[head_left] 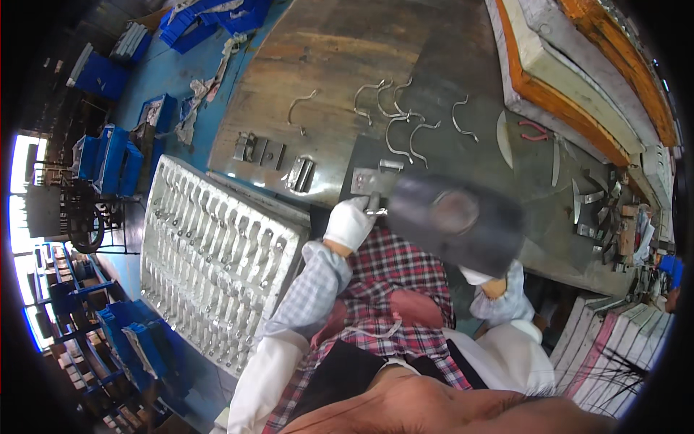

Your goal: The person assembles metal handles using an assembly jig and a rubber mallet, then places the assembled handles into a part tray.

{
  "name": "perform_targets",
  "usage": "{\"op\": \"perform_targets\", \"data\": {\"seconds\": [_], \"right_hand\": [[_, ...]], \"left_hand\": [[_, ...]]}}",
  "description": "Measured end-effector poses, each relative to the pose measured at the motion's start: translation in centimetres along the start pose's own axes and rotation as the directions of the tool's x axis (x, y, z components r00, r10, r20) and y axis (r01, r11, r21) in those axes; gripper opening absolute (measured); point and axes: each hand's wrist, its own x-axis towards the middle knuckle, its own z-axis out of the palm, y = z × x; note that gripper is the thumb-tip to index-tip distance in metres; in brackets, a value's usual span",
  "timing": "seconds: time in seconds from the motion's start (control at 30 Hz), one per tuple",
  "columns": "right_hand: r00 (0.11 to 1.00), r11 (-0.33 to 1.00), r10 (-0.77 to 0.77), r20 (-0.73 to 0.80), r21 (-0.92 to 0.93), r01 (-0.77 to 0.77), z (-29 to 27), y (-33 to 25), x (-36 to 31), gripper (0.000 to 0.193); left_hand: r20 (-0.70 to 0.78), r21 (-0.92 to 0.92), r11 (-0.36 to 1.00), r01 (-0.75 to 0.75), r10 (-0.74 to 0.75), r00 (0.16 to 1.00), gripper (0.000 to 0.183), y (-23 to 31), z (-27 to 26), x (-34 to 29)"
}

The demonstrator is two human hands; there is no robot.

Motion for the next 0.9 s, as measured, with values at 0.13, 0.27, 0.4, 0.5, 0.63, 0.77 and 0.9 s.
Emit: {"op": "perform_targets", "data": {"seconds": [0.13,0.27,0.4,0.5,0.63,0.77,0.9], "right_hand": [[0.967,0.768,0.088,0.24,-0.635,0.087,-2.5,-3.7,6.7,0.034],[0.996,0.33,0.085,0.023,-0.944,-0.006,-8.1,-0.7,5.5,0.029],[0.976,0.942,-0.014,0.218,-0.325,0.086,2.9,-7.0,7.1,0.037],[0.956,0.951,-0.121,0.267,-0.245,0.189,8.5,-2.1,6.0,0.016],[0.819,0.796,0.563,0.112,0.195,-0.574,9.7,-2.6,9.5,0.016],[0.85,0.827,0.527,0.008,0.223,-0.516,10.2,-1.6,9.2,0.019],[0.86,0.749,0.484,-0.162,0.584,-0.312,8.9,1.0,8.8,0.024]], "left_hand": [[0.049,0.05,0.998,-0.046,0.044,0.998,0.032,-0.4,-0.7,-0.4],[-0.051,0.038,0.983,-0.178,0.18,0.982,0.025,0.8,-0.4,-0.8],[0.066,0.302,0.944,-0.134,0.12,0.991,0.018,2.3,0.5,-1.6],[0.018,0.126,0.987,-0.102,0.101,0.995,0.013,2.1,-2.8,-0.6],[-0.161,-0.488,0.842,0.231,-0.347,0.924,0.022,-1.2,-4.0,1.7],[-0.247,-0.381,0.922,0.069,-0.173,0.953,0.017,-5.3,0.4,2.7],[-0.198,-0.416,0.887,0.199,-0.302,0.933,0.015,-3.4,0.2,2.4]]}}
